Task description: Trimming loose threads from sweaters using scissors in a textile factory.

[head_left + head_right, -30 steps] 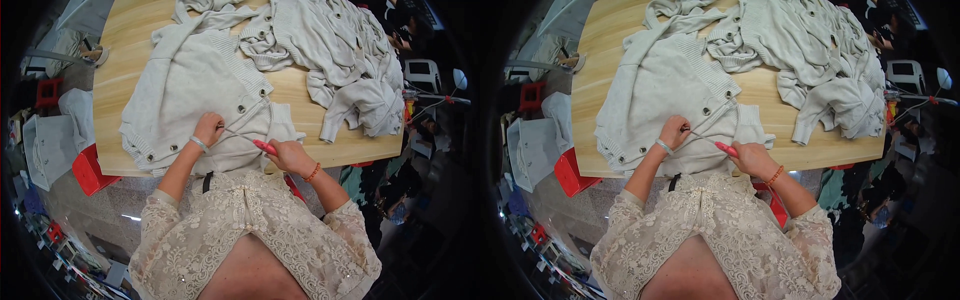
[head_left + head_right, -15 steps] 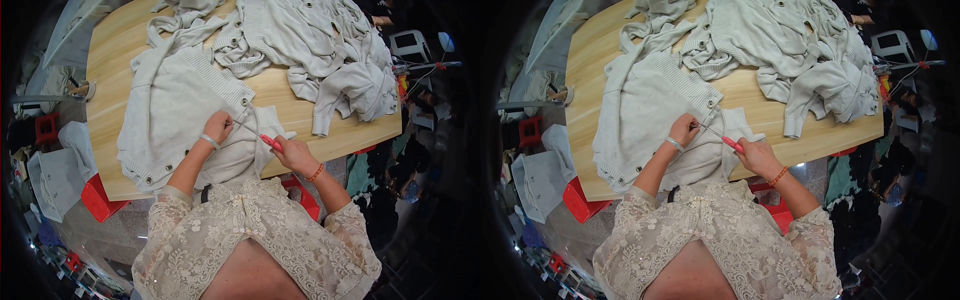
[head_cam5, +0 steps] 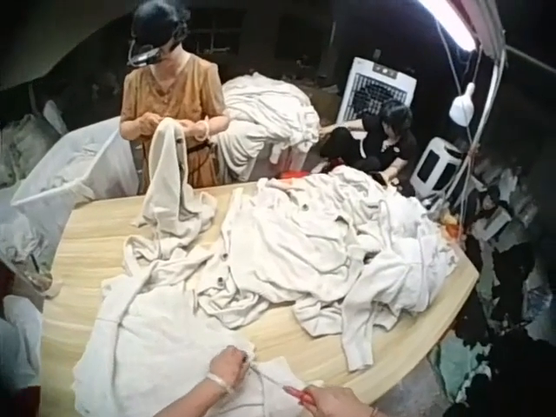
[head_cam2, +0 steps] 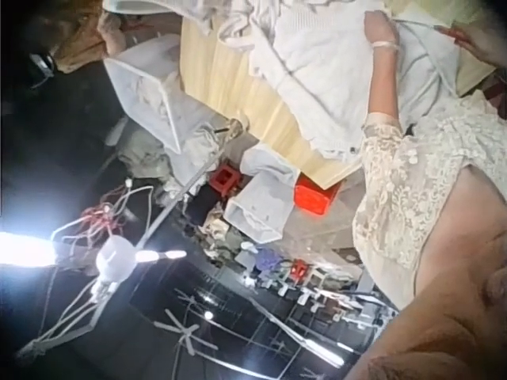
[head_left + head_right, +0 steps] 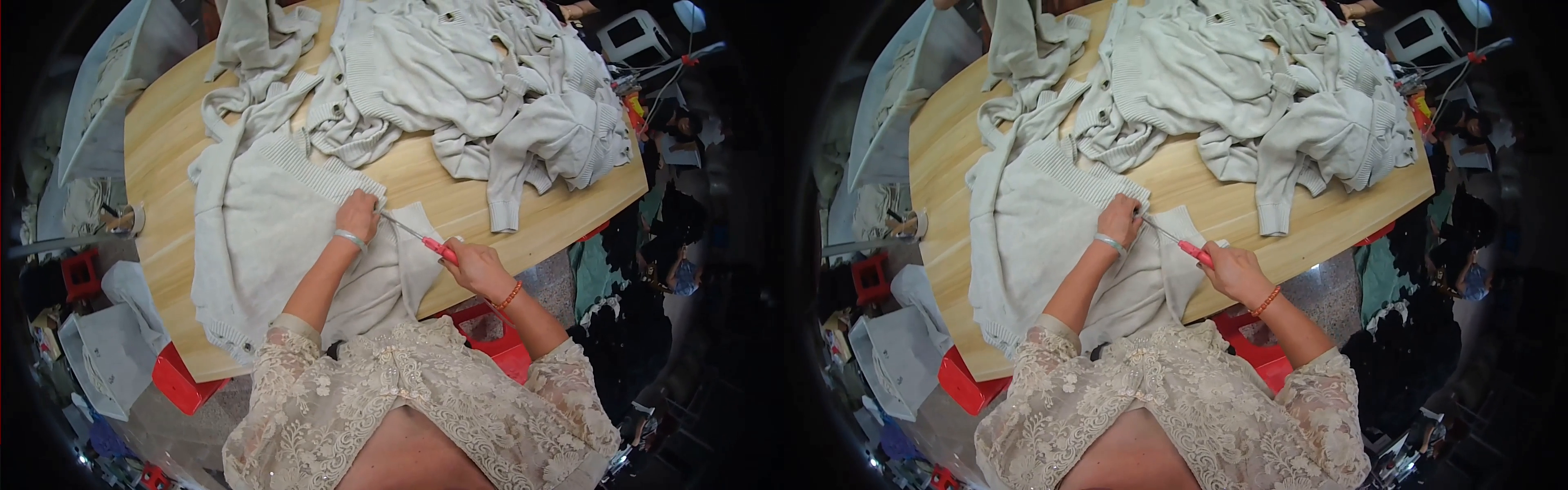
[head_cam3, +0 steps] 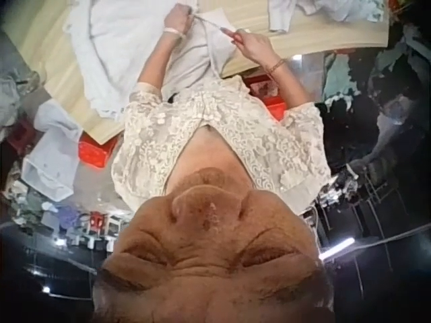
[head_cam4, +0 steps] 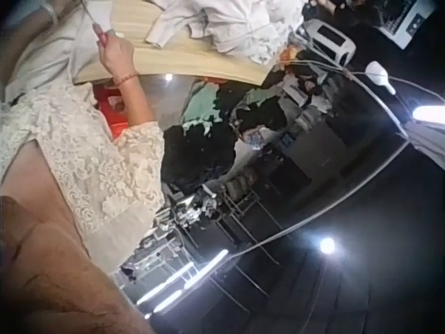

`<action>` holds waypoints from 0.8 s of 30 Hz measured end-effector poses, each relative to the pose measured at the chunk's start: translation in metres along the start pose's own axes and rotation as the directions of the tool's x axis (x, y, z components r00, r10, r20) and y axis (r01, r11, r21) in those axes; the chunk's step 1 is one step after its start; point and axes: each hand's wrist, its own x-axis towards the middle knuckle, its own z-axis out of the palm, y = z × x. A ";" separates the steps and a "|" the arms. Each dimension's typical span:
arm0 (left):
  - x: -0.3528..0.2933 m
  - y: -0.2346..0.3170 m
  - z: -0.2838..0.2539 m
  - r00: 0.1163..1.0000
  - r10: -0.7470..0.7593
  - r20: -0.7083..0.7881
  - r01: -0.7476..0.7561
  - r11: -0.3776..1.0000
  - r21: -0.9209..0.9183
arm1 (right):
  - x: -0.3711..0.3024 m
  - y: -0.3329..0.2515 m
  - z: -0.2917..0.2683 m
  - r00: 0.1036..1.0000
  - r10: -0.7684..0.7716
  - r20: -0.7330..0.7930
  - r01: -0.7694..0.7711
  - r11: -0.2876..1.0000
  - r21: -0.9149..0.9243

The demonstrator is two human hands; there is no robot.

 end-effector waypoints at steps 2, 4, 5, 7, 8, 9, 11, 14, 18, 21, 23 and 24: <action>0.000 0.000 0.002 0.997 -0.001 0.078 0.001 1.000 0.004 | 0.001 0.003 0.001 0.999 -0.004 0.047 0.006 0.999 -0.038; 0.000 0.001 -0.001 0.999 0.025 0.047 -0.025 1.000 -0.007 | 0.003 0.001 0.000 0.997 0.005 0.078 -0.002 0.999 -0.037; 0.000 0.000 -0.003 0.995 0.052 0.090 -0.049 0.998 -0.033 | 0.004 0.000 -0.001 0.992 -0.015 0.129 0.019 0.999 -0.030; 0.001 -0.001 -0.008 0.983 0.064 0.172 -0.056 0.997 -0.049 | 0.011 -0.001 -0.005 0.984 -0.020 0.178 0.022 1.000 -0.014; 0.000 -0.003 -0.012 0.984 0.065 0.167 -0.059 0.997 -0.041 | 0.015 0.002 -0.007 0.994 -0.001 0.107 -0.002 1.000 0.026; -0.001 -0.003 -0.016 0.982 0.023 0.189 0.006 0.988 -0.153 | 0.020 0.008 -0.007 0.999 0.021 0.038 -0.024 0.997 0.066; -0.010 -0.002 -0.025 0.992 0.026 0.120 0.013 0.949 -0.315 | 0.035 0.022 -0.004 0.990 0.076 -0.120 -0.071 0.996 0.045; -0.017 0.036 -0.070 0.984 0.009 0.175 0.105 0.770 -0.629 | 0.071 0.033 -0.014 0.979 0.090 -0.185 -0.098 0.995 -0.035; -0.040 0.121 -0.167 0.884 0.455 0.104 0.051 0.128 -0.990 | 0.135 0.023 -0.020 0.959 0.104 -0.263 -0.068 0.987 0.143; -0.042 0.157 -0.215 0.546 0.830 -0.117 0.040 -0.165 -0.985 | 0.182 -0.012 -0.010 0.928 -0.101 -0.359 0.138 0.987 0.079; -0.037 0.173 -0.226 0.523 0.797 -0.304 0.070 -0.396 -0.916 | 0.213 -0.035 0.002 0.916 -0.199 -0.350 0.221 0.975 0.023; -0.039 0.175 -0.227 0.515 0.794 -0.322 0.106 -0.432 -0.896 | 0.227 -0.039 0.010 0.917 -0.223 -0.330 0.232 0.973 -0.014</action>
